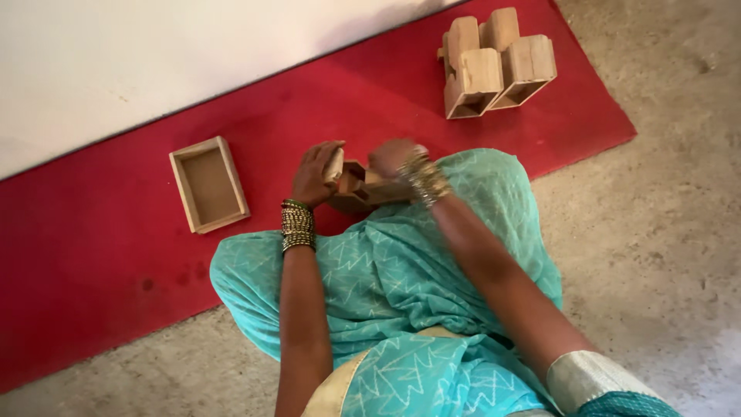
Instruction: The person sits on a red mat on the floor and wipes small wooden boxes and wooden toy-like objects one at a time with a white cloth or tissue, turning the items to clean different surfaces and setting wiped items aside.
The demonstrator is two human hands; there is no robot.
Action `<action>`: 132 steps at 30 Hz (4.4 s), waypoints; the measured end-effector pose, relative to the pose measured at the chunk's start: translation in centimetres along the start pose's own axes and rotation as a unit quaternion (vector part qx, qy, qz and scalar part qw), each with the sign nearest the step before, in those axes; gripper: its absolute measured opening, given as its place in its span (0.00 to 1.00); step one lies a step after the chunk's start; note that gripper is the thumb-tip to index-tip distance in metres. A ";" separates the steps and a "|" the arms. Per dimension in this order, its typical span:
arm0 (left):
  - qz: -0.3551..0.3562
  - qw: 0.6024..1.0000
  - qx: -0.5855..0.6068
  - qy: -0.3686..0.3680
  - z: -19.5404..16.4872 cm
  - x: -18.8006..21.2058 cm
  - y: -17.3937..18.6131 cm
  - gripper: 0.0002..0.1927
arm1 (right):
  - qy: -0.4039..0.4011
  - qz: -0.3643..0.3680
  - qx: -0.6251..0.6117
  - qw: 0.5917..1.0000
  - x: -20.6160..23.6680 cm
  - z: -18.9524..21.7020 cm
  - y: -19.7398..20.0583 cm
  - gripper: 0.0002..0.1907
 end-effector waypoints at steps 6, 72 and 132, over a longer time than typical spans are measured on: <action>-0.011 1.000 -0.019 -0.016 -0.4 -0.1 0.1 0.38 | 0.007 0.065 0.109 0.992 -2.7 5.8 -2.4 0.21; 0.106 0.903 0.379 0.174 -1.6 -0.8 -5.5 0.48 | -0.310 -0.209 -0.759 0.533 1.3 -2.0 -3.0 0.28; 0.100 0.862 -0.353 0.350 4.2 0.2 -1.6 0.17 | -0.210 -0.670 -0.554 0.447 5.4 -13.7 5.8 0.21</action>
Point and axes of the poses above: each hand's wrist, its own x-axis away from the middle knuckle, its own y-axis out of the back of the hand, z = x × y, the point moved 6 cm from there along -x, towards the middle knuckle, and after that the axes turned 11 degrees about -z, right-handed, at the moved point
